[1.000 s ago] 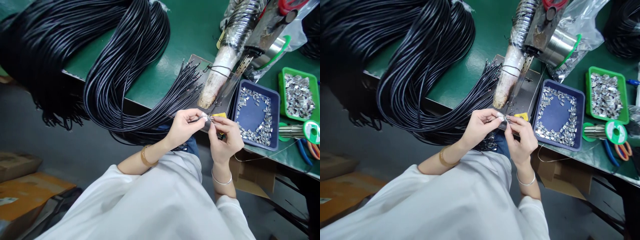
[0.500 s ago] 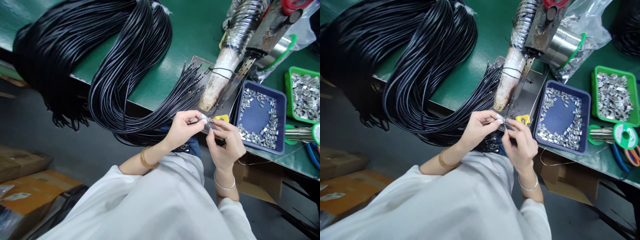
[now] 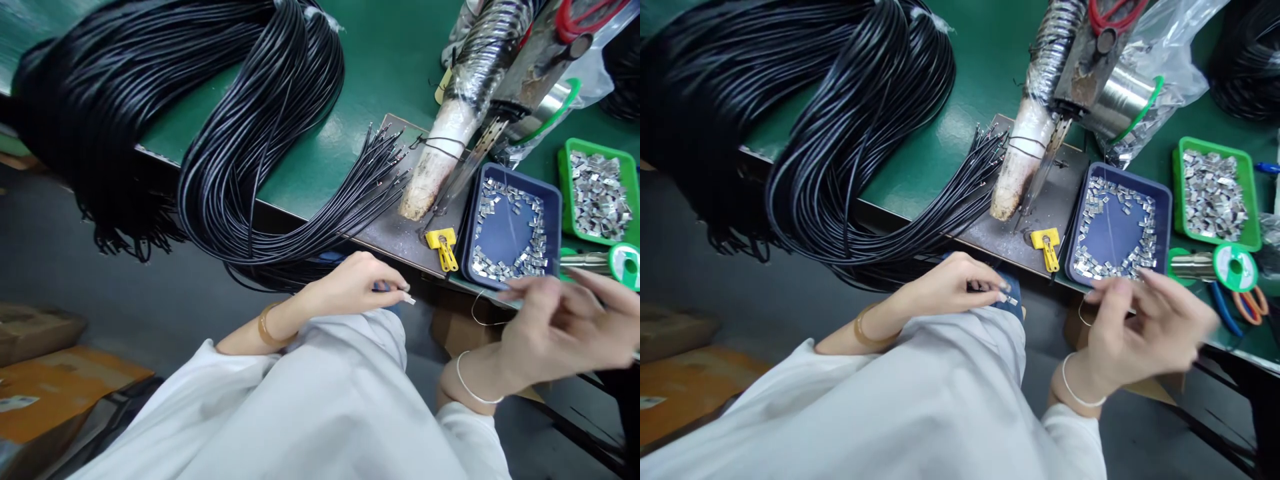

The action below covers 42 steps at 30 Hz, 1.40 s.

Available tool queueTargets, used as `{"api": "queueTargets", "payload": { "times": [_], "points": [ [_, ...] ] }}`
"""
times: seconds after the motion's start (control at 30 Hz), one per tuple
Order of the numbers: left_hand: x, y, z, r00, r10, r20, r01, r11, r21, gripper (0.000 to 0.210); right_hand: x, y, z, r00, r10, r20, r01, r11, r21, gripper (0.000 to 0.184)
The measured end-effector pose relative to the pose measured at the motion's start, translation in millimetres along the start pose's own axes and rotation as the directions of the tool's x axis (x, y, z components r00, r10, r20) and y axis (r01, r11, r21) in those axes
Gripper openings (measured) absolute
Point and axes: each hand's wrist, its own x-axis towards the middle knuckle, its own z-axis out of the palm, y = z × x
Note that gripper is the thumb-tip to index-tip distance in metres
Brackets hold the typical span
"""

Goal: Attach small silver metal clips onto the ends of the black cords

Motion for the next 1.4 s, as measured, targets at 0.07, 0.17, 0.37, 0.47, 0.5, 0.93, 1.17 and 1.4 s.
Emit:
{"api": "queueTargets", "payload": {
  "times": [0.07,0.17,0.37,0.47,0.5,0.93,1.17,1.4],
  "points": [
    [0.9,-7.4,-4.1,0.969,0.029,-0.246,-0.003,0.994,0.106,0.023,9.4,9.5,3.9,0.993,0.114,-0.023,-0.117,0.965,-0.233,0.012],
    [12.1,-21.1,-13.8,0.821,0.129,-0.556,0.119,0.914,0.388,0.026,25.9,35.7,14.1,0.974,0.174,0.147,-0.089,0.884,-0.458,0.015],
    [43.9,-42.4,-34.3,0.692,0.146,-0.707,0.167,0.920,0.354,0.019,55.1,66.8,28.5,0.918,0.163,0.362,0.075,0.824,-0.562,0.009],
    [49.0,-48.9,-44.2,0.540,-0.029,-0.841,-0.044,0.997,-0.063,0.012,64.4,66.7,26.2,0.879,0.163,0.449,0.153,0.794,-0.588,0.008],
    [48.6,-49.7,-47.6,0.507,-0.112,-0.855,-0.132,0.970,-0.205,0.012,67.2,67.1,24.2,0.870,0.166,0.465,0.173,0.780,-0.601,0.008],
    [7.8,9.6,-18.6,0.980,-0.099,-0.175,-0.105,0.489,-0.866,0.023,63.7,69.5,18.0,0.927,0.106,0.361,0.110,0.841,-0.530,0.010],
    [15.2,-3.9,5.9,0.941,-0.318,-0.115,0.047,0.460,-0.887,0.031,15.6,-0.8,34.9,0.983,0.131,0.129,-0.146,0.983,0.116,0.022],
    [23.3,-0.6,12.0,0.926,-0.229,-0.299,-0.082,0.652,-0.754,0.017,-12.0,-19.6,75.1,1.000,0.011,0.004,-0.012,0.989,0.150,0.005]
  ]
}}
